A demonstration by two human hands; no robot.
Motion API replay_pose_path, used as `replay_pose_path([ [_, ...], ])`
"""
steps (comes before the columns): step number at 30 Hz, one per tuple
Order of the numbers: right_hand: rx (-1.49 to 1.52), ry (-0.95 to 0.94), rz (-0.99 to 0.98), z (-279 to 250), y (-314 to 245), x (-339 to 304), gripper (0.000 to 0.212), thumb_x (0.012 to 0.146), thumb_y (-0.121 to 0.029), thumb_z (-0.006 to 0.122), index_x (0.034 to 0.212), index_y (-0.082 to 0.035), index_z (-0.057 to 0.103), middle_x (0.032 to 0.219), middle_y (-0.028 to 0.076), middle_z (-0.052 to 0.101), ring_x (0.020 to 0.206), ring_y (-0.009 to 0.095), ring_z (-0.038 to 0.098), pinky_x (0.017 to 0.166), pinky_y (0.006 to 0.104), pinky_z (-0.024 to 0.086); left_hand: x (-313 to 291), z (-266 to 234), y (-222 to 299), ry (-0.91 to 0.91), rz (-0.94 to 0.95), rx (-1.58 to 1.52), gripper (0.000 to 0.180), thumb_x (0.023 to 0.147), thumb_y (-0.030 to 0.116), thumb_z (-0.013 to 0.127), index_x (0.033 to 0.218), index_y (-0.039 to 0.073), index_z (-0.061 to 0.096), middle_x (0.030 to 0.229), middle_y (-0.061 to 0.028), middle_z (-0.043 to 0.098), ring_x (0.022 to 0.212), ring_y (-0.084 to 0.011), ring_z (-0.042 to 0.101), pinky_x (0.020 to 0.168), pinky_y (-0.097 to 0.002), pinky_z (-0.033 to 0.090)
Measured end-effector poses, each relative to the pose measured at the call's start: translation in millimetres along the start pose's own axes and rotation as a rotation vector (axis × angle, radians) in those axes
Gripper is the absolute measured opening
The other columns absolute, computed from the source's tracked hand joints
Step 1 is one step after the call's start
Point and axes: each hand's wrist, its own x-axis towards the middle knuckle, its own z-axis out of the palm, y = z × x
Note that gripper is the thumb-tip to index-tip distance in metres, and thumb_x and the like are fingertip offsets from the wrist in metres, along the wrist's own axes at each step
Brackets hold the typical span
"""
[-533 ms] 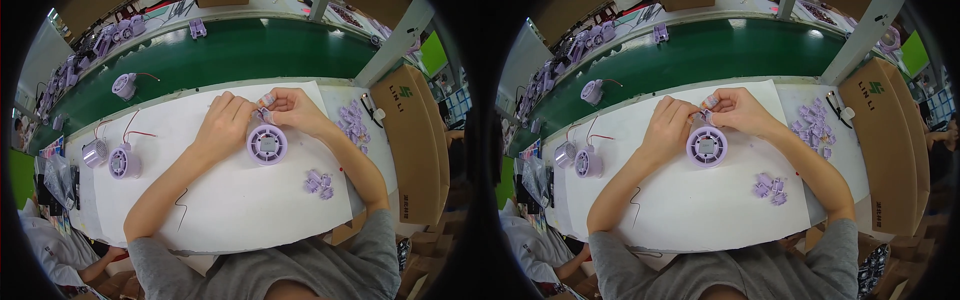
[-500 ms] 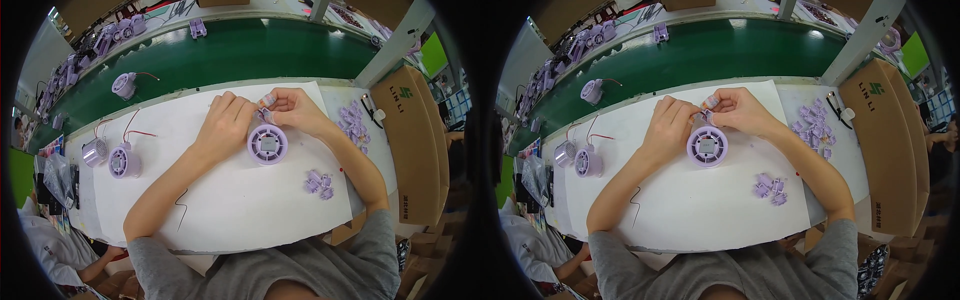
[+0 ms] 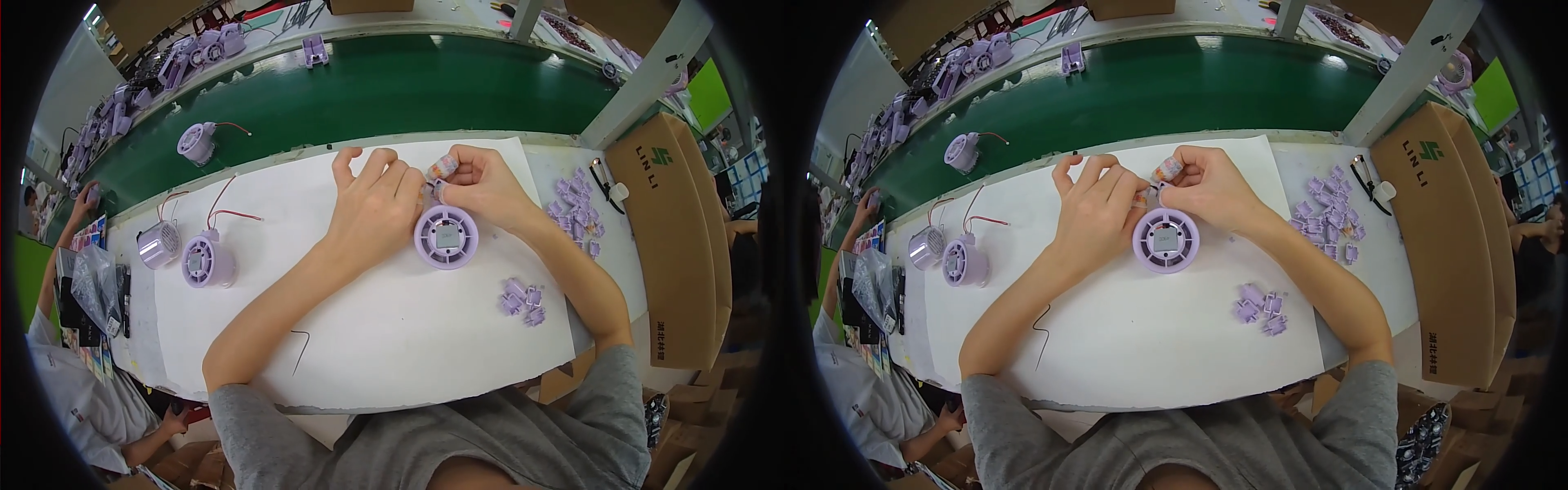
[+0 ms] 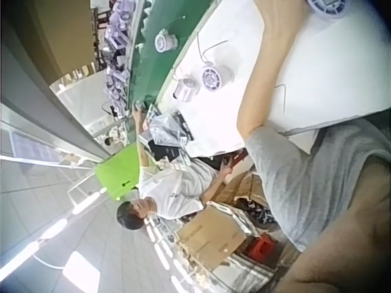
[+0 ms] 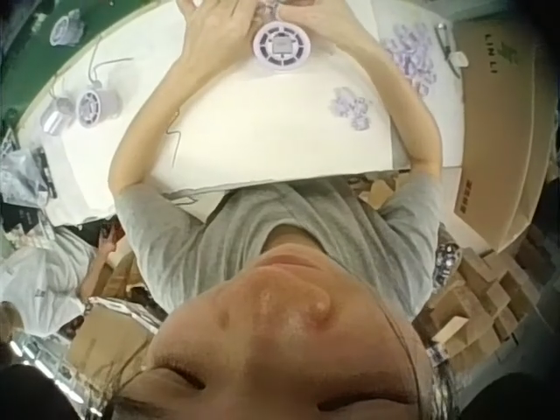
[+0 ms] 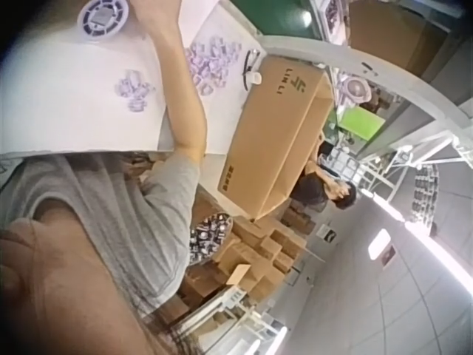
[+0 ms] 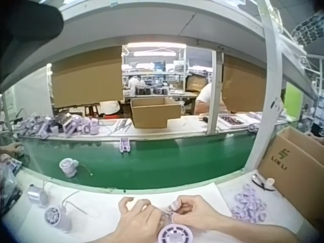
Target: The person assembles small plastic clips onto electronic housings by hand, working on a factory production line.
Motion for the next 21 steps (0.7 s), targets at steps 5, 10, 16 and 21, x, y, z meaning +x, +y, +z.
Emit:
replay_pose_path([
  [5,-0.017,0.040,-0.006,1.2,0.6,0.4,0.013,0.069,0.002,0.058,0.080,-0.002,0.053,0.078,0.001,0.058,0.070,0.005,0.056,0.063,0.0193,0.046,4.7,0.9,-8.1,0.017,0.083,0.024,0.017,0.064,0.007,0.065,0.078,0.010,0.057,0.076,-0.0004,0.056,0.088,-0.0199,0.051,0.084,-0.0465,0.026],
  [10,0.005,0.053,-0.018,3.3,-0.6,-2.0,0.032,0.068,-0.001,0.060,0.098,-0.001,0.049,0.074,0.006,0.059,0.066,0.008,0.056,0.059,0.0215,0.044,9.6,-3.0,-7.1,-0.022,0.013,-0.094,0.012,0.062,0.009,0.064,0.071,0.009,0.057,0.072,-0.0019,0.056,0.086,-0.0197,0.051,0.085,-0.0480,0.027],
  [16,-0.017,0.053,-0.057,4.4,-4.1,-2.9,0.044,0.067,0.000,0.060,0.105,-0.003,0.038,0.073,0.008,0.058,0.063,0.009,0.055,0.058,0.0224,0.044,14.7,-11.2,-9.4,-0.231,-0.229,-0.367,0.007,0.067,0.010,0.061,0.073,0.006,0.062,0.070,-0.0018,0.060,0.084,-0.0193,0.050,0.085,-0.0422,0.026],
  [21,-0.037,0.082,-0.071,7.0,-1.6,-3.0,0.043,0.067,0.001,0.060,0.103,-0.002,0.038,0.070,0.007,0.058,0.062,0.009,0.054,0.059,0.0220,0.044,16.9,-7.4,-21.5,-0.447,-0.419,-0.646,0.014,0.072,0.009,0.058,0.083,0.006,0.065,0.072,-0.0038,0.061,0.085,-0.0174,0.046,0.088,-0.0351,0.023],
])
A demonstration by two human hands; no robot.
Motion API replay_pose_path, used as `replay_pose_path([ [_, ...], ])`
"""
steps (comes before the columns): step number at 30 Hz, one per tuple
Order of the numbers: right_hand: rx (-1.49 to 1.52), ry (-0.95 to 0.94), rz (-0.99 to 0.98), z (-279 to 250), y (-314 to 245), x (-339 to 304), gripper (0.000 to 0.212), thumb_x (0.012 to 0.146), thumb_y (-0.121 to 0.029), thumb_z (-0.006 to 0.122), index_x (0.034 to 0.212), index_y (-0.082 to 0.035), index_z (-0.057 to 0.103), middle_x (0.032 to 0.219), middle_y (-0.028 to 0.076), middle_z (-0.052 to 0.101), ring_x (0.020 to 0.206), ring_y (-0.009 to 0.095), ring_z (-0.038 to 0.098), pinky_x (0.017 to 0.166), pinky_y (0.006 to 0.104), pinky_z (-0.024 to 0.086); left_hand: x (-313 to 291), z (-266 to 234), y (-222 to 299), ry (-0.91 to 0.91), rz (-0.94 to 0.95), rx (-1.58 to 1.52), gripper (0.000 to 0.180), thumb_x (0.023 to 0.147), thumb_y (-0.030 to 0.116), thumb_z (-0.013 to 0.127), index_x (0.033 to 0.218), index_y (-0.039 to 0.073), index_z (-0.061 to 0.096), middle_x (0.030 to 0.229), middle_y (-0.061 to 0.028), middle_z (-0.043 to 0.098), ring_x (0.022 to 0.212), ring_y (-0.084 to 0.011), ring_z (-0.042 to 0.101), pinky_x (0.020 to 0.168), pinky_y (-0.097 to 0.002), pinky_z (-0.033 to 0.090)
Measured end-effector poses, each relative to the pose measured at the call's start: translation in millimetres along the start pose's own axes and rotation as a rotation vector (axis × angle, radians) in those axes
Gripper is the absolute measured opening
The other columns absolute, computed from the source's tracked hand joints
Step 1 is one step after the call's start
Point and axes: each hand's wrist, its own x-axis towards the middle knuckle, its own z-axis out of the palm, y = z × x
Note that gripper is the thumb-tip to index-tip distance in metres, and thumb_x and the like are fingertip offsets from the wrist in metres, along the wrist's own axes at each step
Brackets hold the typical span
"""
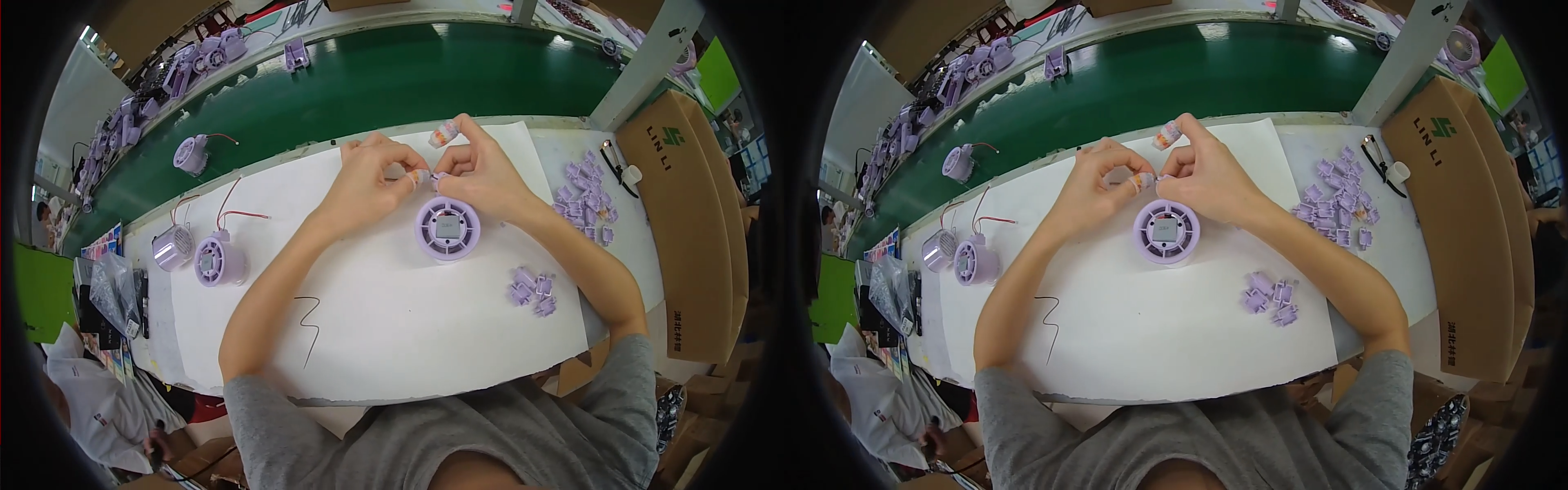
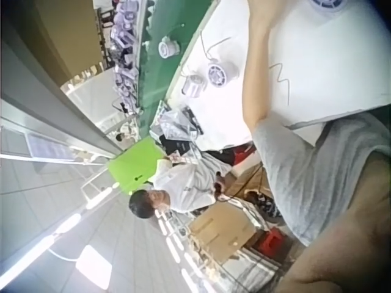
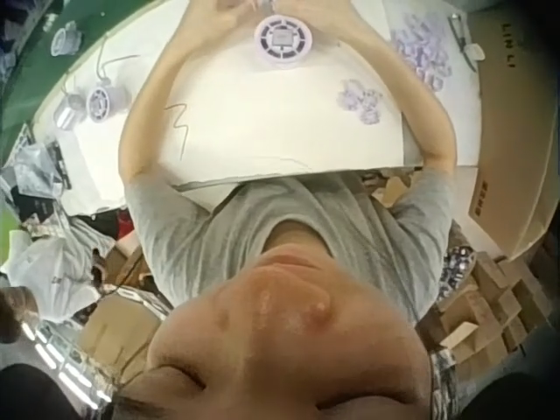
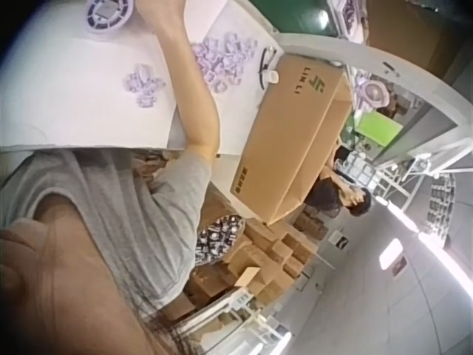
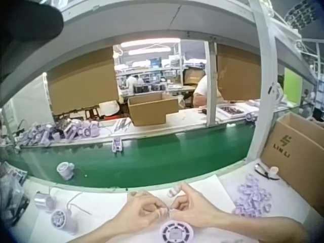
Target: The person assembles small plastic clips onto electronic housings by hand, working on a factory production line.
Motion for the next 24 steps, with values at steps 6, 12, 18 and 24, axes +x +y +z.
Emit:
replay_pose_path([
  [6,-0.064,-0.056,-0.057,-1.6,0.4,2.3,0.039,0.068,0.000,0.061,0.101,-0.005,0.040,0.070,0.006,0.059,0.063,0.010,0.056,0.059,0.0233,0.045,1.4,-8.6,-5.7,-0.199,-0.480,-0.600,0.020,0.073,0.009,0.058,0.091,0.003,0.064,0.082,-0.0079,0.063,0.077,-0.0146,0.053,0.074,-0.0280,0.039],
  [12,-0.533,-0.038,-0.175,2.6,-27.2,-3.3,0.035,0.068,-0.006,0.062,0.099,-0.004,0.046,0.062,0.009,0.060,0.054,0.014,0.054,0.052,0.0258,0.042,-8.9,-11.6,25.2,-0.132,-0.101,-0.273,0.027,0.081,0.006,0.049,0.103,-0.008,0.057,0.097,-0.0101,0.063,0.084,-0.0152,0.057,0.076,-0.0272,0.046],
  [18,-0.625,-0.053,-0.158,3.4,-22.5,-1.9,0.029,0.069,-0.005,0.061,0.096,-0.002,0.051,0.059,0.010,0.059,0.048,0.015,0.051,0.049,0.0258,0.039,-11.8,-4.8,33.3,-0.091,-0.083,0.106,0.027,0.075,-0.003,0.046,0.098,-0.006,0.059,0.084,-0.0195,0.062,0.072,-0.0305,0.059,0.067,-0.0358,0.046],
  [24,-0.533,-0.157,-0.214,-17.2,-20.7,-3.7,0.027,0.071,0.003,0.055,0.098,0.001,0.054,0.069,0.013,0.061,0.058,0.016,0.054,0.054,0.0273,0.042,-8.3,-1.2,18.7,0.000,-0.035,0.067,0.026,0.075,-0.004,0.051,0.100,-0.006,0.060,0.089,-0.0148,0.064,0.073,-0.0206,0.061,0.066,-0.0305,0.047],
])
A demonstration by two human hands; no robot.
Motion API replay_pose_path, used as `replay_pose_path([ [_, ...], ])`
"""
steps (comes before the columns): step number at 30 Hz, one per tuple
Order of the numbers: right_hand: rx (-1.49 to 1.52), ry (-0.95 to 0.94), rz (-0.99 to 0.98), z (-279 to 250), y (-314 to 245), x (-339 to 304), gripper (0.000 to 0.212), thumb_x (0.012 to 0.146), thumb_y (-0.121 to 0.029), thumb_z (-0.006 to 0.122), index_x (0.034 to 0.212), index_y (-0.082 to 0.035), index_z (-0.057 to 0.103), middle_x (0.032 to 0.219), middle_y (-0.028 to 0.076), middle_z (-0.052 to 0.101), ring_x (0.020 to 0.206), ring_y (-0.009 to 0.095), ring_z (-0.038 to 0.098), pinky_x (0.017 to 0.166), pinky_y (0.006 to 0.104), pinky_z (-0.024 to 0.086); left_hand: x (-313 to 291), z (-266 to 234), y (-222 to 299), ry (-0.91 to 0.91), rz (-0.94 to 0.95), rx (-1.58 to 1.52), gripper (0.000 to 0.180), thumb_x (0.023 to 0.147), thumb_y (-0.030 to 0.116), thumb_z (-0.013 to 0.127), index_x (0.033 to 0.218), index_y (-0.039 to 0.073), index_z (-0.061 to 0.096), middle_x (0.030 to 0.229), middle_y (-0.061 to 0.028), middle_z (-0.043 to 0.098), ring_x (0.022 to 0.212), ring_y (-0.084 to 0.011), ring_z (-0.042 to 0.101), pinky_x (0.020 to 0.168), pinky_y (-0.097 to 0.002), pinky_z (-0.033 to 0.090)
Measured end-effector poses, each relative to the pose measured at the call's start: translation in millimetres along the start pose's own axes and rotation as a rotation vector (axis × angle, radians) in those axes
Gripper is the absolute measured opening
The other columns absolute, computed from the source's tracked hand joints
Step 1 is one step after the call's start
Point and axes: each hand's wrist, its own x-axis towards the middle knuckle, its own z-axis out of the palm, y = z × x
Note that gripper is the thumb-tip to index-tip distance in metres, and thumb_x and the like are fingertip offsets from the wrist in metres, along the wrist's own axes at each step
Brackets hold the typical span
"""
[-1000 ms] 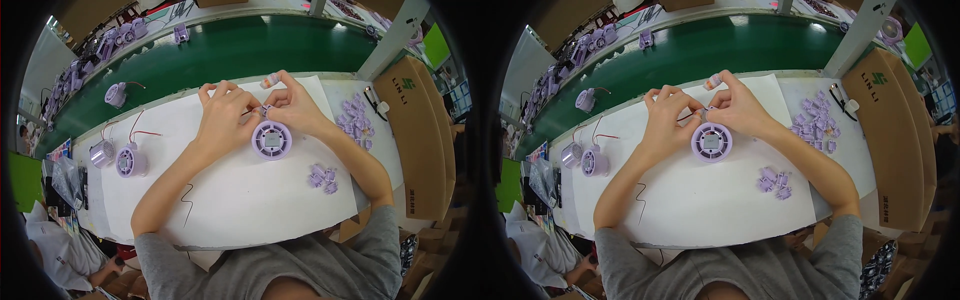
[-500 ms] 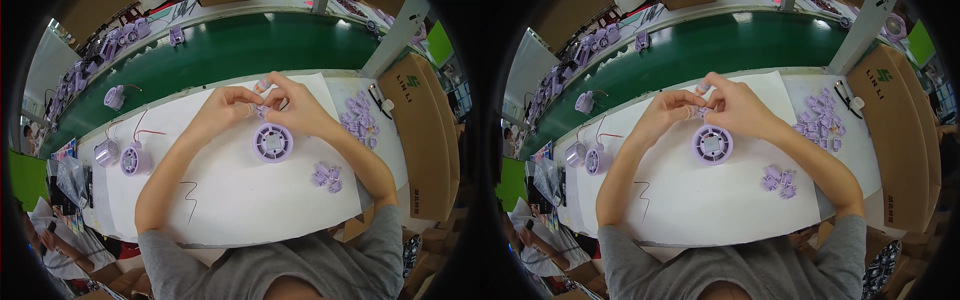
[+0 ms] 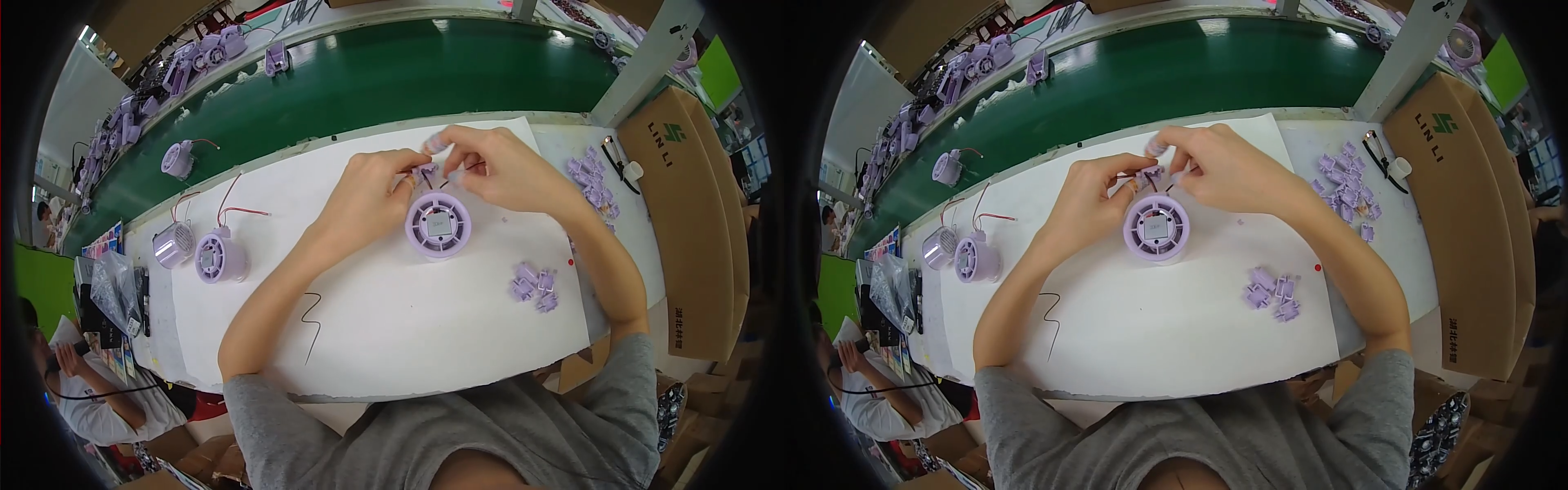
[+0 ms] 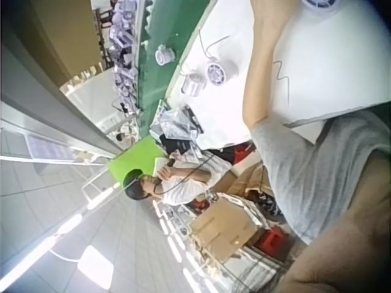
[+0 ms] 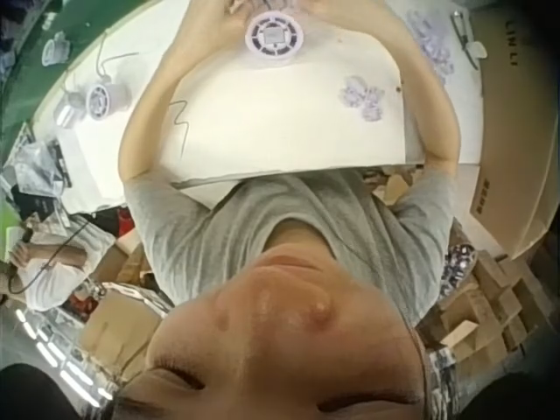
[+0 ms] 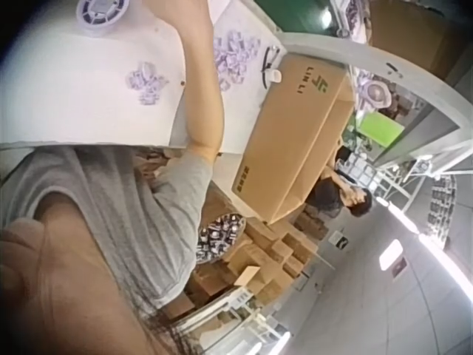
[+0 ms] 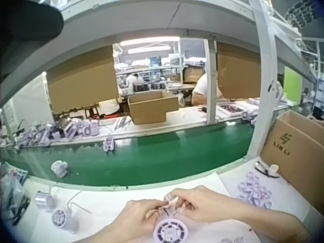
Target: The person assembles small plastic clips onto electronic housings by hand, working on a factory production line.
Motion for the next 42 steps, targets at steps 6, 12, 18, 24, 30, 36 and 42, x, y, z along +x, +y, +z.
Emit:
replay_pose_path([
  [6,-0.628,0.162,-0.378,9.0,15.8,-11.6,0.017,0.069,0.001,0.059,0.086,0.001,0.058,0.072,0.011,0.057,0.068,0.025,0.056,0.058,0.0332,0.047,1.9,12.2,-19.9,0.034,-0.195,-0.411,0.026,0.080,-0.004,0.050,0.104,-0.004,0.060,0.096,-0.0115,0.064,0.083,-0.0136,0.061,0.074,-0.0260,0.049],
  [12,-0.806,0.300,-0.573,9.1,25.0,-2.7,0.017,0.067,-0.003,0.065,0.083,-0.001,0.057,0.070,0.009,0.053,0.064,0.024,0.054,0.055,0.0330,0.046,1.7,28.4,-21.6,0.118,-0.237,-0.619,0.025,0.080,-0.003,0.050,0.103,-0.005,0.060,0.092,-0.0149,0.065,0.083,-0.0150,0.062,0.073,-0.0236,0.050],
  [18,-0.325,0.353,-0.262,18.9,26.5,-1.5,0.016,0.070,-0.002,0.065,0.084,0.001,0.058,0.078,0.011,0.059,0.070,0.024,0.059,0.060,0.0316,0.049,2.3,21.8,-20.7,0.046,-0.279,-0.884,0.027,0.080,-0.001,0.053,0.106,-0.005,0.057,0.091,-0.0131,0.065,0.079,-0.0124,0.061,0.072,-0.0230,0.048],
  [24,-0.101,0.319,-0.173,24.2,18.8,2.8,0.016,0.073,-0.007,0.061,0.087,0.002,0.059,0.077,0.015,0.062,0.073,0.025,0.060,0.063,0.0332,0.048,6.0,10.5,-19.8,-0.011,-0.330,-0.823,0.024,0.076,0.006,0.058,0.098,-0.005,0.058,0.084,-0.0097,0.064,0.073,-0.0099,0.059,0.068,-0.0221,0.046],
  [30,0.368,0.121,0.046,14.9,26.9,8.2,0.020,0.080,-0.002,0.059,0.099,0.003,0.057,0.081,0.007,0.062,0.078,0.011,0.058,0.073,0.0244,0.045,4.4,16.0,-19.0,-0.023,-0.368,-0.878,0.020,0.073,0.003,0.055,0.092,-0.002,0.058,0.080,-0.0074,0.064,0.071,-0.0091,0.059,0.068,-0.0205,0.047],
  [36,0.615,-0.024,0.185,0.9,34.4,8.9,0.042,0.077,-0.007,0.062,0.117,-0.001,0.049,0.096,0.010,0.061,0.090,0.014,0.057,0.083,0.0275,0.043,6.5,9.5,-27.5,-0.125,-0.399,-1.096,0.045,0.070,0.010,0.060,0.110,0.004,0.040,0.092,-0.0131,0.061,0.081,-0.0154,0.059,0.073,-0.0263,0.048],
  [42,0.673,-0.090,-0.136,23.6,37.6,7.7,0.035,0.077,-0.012,0.064,0.111,-0.002,0.057,0.136,0.011,0.034,0.124,0.023,0.036,0.098,0.0350,0.036,8.0,8.2,-31.5,-0.235,-0.305,-1.169,0.073,0.069,0.017,0.069,0.129,0.003,0.030,0.102,-0.0138,0.057,0.086,-0.0180,0.058,0.078,-0.0298,0.048],
])
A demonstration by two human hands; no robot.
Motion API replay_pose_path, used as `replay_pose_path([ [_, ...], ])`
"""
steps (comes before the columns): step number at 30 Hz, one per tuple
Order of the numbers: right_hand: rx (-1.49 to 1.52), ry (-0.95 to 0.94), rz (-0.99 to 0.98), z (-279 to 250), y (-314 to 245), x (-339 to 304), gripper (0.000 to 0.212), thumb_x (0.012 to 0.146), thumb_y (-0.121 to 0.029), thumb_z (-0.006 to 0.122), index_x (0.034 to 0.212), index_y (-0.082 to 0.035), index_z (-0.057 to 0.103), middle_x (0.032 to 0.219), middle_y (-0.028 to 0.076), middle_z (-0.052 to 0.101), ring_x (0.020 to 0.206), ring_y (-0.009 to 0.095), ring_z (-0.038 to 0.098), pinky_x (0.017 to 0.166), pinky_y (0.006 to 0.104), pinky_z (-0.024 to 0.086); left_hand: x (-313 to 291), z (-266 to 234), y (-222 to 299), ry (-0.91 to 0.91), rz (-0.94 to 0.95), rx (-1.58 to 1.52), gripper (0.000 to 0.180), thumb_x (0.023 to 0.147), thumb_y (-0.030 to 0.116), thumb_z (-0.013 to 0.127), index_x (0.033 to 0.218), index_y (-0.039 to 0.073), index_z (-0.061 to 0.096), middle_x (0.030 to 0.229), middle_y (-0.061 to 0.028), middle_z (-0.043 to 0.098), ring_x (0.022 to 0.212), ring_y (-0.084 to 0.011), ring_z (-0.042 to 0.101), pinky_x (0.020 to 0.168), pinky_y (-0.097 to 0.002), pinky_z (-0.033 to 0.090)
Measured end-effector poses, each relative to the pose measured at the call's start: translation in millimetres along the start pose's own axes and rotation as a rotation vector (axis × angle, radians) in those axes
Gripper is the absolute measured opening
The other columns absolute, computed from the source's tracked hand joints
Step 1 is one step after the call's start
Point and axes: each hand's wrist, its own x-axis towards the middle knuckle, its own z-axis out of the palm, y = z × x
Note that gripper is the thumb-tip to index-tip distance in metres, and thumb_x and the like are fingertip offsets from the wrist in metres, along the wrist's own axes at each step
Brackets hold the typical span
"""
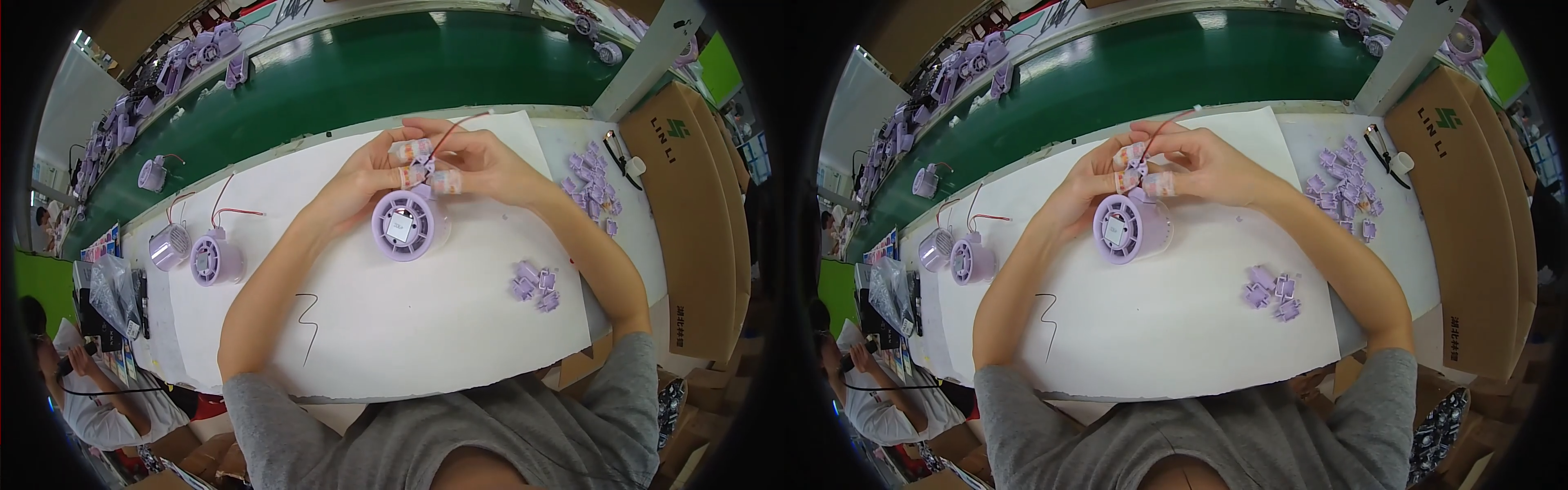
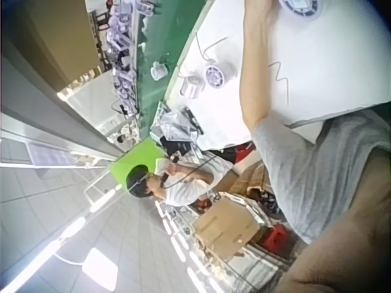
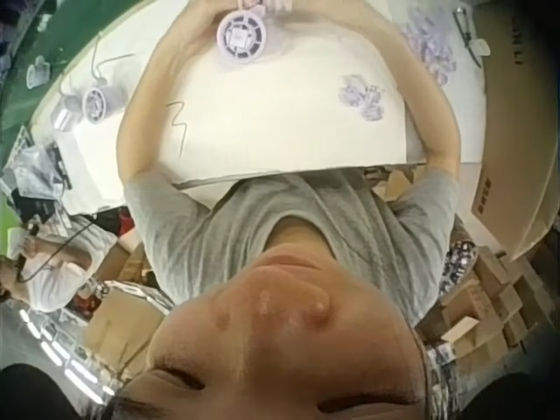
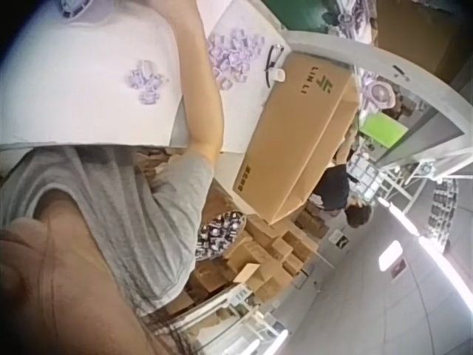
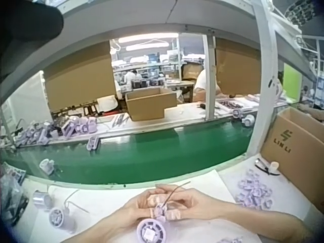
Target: The person assembles small plastic clips onto electronic housings by hand, working on a factory production line.
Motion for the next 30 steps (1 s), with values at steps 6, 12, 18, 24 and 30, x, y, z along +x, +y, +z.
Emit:
replay_pose_path([
  [6,0.036,0.095,0.066,0.2,-5.5,-0.2,0.031,0.078,-0.007,0.063,0.109,-0.001,0.059,0.126,0.014,0.044,0.109,0.017,0.049,0.091,0.0299,0.042,-8.7,3.9,16.9,0.085,-0.076,0.321,0.064,0.082,0.016,0.057,0.134,0.000,0.023,0.107,-0.0173,0.057,0.101,-0.0205,0.055,0.086,-0.0309,0.043],
  [12,-0.063,0.118,0.202,-5.1,-14.0,-2.1,0.036,0.078,-0.006,0.060,0.113,0.002,0.055,0.104,0.009,0.061,0.095,0.015,0.056,0.085,0.0289,0.046,-39.1,37.4,36.6,0.203,0.230,1.295,0.071,0.074,0.032,0.067,0.124,-0.003,0.032,0.091,-0.0252,0.060,0.073,-0.0340,0.062,0.066,-0.0368,0.050],
  [18,-0.530,0.068,0.214,-2.2,-34.8,-4.5,0.033,0.078,-0.004,0.059,0.110,0.004,0.056,0.098,0.010,0.060,0.087,0.014,0.055,0.077,0.0280,0.048,-38.9,60.1,7.5,0.201,0.248,1.476,0.072,0.062,0.025,0.075,0.115,-0.005,0.036,0.083,-0.0166,0.057,0.075,-0.0283,0.061,0.050,-0.0357,0.049],
  [24,-0.449,0.062,0.228,-2.9,-43.0,-8.0,0.032,0.078,-0.004,0.059,0.108,0.005,0.057,0.092,0.009,0.061,0.077,0.013,0.056,0.067,0.0258,0.049,-39.7,65.6,-16.8,0.411,0.601,1.992,0.073,0.048,0.016,0.080,0.110,-0.002,0.046,0.108,-0.0178,0.054,0.093,-0.0282,0.056,0.057,-0.0288,0.052],
  [30,-0.372,-0.008,0.244,-8.5,-44.6,-11.4,0.031,0.079,-0.005,0.060,0.108,0.006,0.056,0.095,0.009,0.061,0.084,0.013,0.056,0.073,0.0276,0.049,-40.3,71.6,-27.5,0.479,0.675,2.122,0.074,0.048,0.017,0.081,0.110,-0.004,0.047,0.109,-0.0202,0.053,0.093,-0.0323,0.055,0.059,-0.0295,0.053],
])
